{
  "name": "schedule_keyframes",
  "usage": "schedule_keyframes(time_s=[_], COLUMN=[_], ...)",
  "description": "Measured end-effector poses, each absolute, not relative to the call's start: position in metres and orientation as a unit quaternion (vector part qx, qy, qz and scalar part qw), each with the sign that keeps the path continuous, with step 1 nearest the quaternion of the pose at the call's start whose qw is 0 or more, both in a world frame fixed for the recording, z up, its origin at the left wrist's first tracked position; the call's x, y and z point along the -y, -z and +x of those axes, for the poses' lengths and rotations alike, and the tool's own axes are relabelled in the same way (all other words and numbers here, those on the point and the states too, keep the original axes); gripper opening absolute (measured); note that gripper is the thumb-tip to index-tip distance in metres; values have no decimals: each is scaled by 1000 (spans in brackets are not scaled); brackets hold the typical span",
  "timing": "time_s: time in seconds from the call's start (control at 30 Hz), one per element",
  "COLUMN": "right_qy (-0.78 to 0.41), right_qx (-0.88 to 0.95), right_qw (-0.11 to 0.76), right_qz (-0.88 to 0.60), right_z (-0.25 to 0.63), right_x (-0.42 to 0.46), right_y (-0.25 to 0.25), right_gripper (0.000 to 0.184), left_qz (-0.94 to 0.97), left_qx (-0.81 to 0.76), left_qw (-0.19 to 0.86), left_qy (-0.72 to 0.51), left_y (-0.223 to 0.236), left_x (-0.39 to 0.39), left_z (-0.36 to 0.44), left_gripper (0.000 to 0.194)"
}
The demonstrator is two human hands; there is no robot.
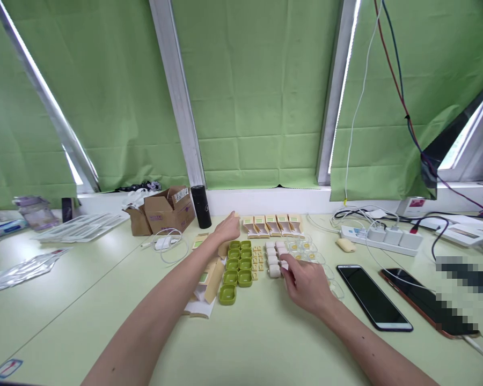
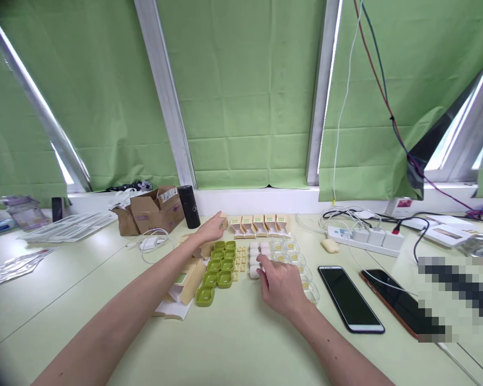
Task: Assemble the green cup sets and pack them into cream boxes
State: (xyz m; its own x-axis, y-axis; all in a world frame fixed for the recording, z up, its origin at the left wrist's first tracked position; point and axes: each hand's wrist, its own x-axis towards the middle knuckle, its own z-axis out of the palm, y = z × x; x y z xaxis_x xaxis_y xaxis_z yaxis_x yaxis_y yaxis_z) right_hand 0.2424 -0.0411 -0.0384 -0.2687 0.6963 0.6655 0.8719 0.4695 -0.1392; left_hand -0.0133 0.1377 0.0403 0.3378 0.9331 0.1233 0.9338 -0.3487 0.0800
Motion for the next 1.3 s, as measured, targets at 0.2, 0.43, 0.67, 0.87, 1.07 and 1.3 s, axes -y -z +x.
schedule_keyframes(time_s=[0.2, 0.43, 0.67, 0.87, 1.07, 1.3], right_qy=[107, 70, 70, 67, 69, 66], right_qx=[815, 868, 892, 893, 890, 890], right_qw=[325, 279, 239, 235, 241, 239], right_qz=[-468, -404, -378, -379, -382, -382], right_z=[235, 227, 218, 218, 218, 218], right_x=[45, 53, 58, 60, 59, 61], right_y=[42, 45, 44, 43, 45, 42], right_gripper=[14, 16, 16, 15, 15, 15], left_qz=[-817, -844, -854, -859, -848, -857], left_qx=[550, 501, 512, 509, 529, 514], left_qw=[20, 37, 46, 10, -5, 12], left_qy=[173, 189, 79, 59, 43, 22], left_y=[-55, -55, -44, -28, -18, -11], left_x=[-77, 11, 46, 59, 63, 60], left_z=[-14, -28, -51, -59, -60, -61], left_gripper=[44, 27, 20, 13, 10, 10])
